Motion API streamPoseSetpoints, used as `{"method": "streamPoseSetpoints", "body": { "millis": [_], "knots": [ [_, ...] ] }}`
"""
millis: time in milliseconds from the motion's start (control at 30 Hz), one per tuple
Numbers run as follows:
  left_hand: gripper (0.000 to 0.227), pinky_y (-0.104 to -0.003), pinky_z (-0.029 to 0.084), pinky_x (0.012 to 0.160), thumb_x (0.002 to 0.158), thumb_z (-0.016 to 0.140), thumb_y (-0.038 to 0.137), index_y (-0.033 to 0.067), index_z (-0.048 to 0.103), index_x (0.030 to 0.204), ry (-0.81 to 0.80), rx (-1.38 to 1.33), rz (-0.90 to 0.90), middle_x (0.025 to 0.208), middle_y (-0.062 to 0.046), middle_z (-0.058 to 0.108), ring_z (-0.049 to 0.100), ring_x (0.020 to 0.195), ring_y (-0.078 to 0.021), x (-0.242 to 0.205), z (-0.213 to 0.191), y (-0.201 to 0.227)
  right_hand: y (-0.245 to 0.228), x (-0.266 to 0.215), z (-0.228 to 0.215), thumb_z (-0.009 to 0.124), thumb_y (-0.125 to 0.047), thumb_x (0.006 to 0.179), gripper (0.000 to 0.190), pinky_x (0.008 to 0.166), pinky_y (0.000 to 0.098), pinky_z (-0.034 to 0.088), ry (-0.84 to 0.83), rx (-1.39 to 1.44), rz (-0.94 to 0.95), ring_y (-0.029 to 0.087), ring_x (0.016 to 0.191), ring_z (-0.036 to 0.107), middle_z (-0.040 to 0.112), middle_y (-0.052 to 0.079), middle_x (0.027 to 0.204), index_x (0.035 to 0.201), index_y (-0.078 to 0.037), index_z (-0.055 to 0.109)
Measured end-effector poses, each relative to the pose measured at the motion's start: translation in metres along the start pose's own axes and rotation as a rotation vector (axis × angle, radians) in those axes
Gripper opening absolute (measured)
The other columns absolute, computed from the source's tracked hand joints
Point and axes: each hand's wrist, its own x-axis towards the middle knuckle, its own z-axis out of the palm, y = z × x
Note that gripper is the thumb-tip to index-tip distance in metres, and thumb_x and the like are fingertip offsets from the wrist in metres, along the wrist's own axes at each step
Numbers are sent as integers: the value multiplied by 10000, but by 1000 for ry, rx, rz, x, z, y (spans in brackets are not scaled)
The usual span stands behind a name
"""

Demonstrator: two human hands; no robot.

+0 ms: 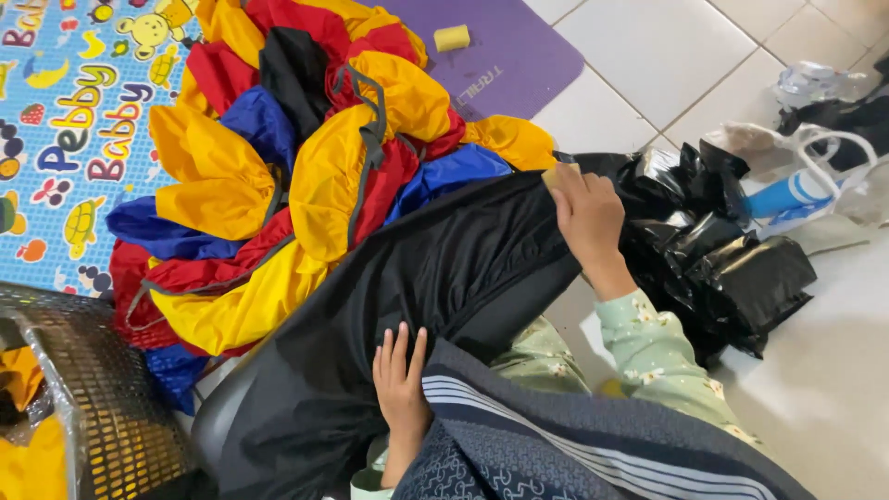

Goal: Trimming loose threads with scissors and wiping down a black fabric item with a sponge.

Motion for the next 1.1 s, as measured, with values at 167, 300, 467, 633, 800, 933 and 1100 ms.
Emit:
{"method": "streamPoseSetpoints", "body": {
  "millis": [167,300,467,633,800,933,1100],
  "knots": [
    [305,-547,446,1123,1015,634,339,127,755,1199,424,12,-8,1310,-126,681,598,1297,-373,-29,-17,-6,-45,-10,-20,741,-174,997,354,775,433,548,221,251,-98,316,918,651,673,128,1025,1343,-130,679],
    [279,-621,385,1196,983,690,252,56,744,1174,522,223,-215,1333,-204,634,491,1388,-462,-64,-56,-24,-27,-4,-31,573,33,857,320,833,479,515,223,304,-88,391,972,609,627,192,1081,1167,-34,612],
    [309,-652,355,1218,1034,682,213,-1,708,1255,429,390,-413,1456,-259,556,395,1471,-503,-97,-86,-36,18,-1,-47,467,-19,821,269,716,547,475,-37,422,408,413,952,562,477,155,1146,1073,-85,534],
    [874,-584,169,1233,1122,717,395,-51,147,1612,707,261,-1131,1617,-287,137,91,1529,-451,-139,-40,-75,4,0,-68,573,-617,913,679,1009,504,430,-520,468,686,332,1276,505,531,138,1345,1419,-164,544],
    [794,-402,594,974,926,702,559,203,330,1531,1314,-609,-1782,1524,-139,488,656,1242,-303,-116,-56,-71,-18,-14,-75,761,-326,939,472,911,493,529,20,443,312,326,1142,591,480,161,1271,1301,-61,613],
    [839,-342,598,980,950,826,475,159,314,1534,1372,-419,-1593,1488,-139,541,677,1239,-269,-102,-74,-64,-87,-7,-100,843,-244,889,311,810,360,534,100,746,-89,235,861,686,698,117,961,1086,-51,700],
    [529,-393,591,941,960,808,251,30,508,1337,999,-461,-1144,1291,-210,650,693,1120,-280,-19,-133,-7,-223,-31,-135,859,-505,820,740,845,345,563,-188,1076,-663,242,974,706,711,82,1138,1374,-108,569]
  ]
}}
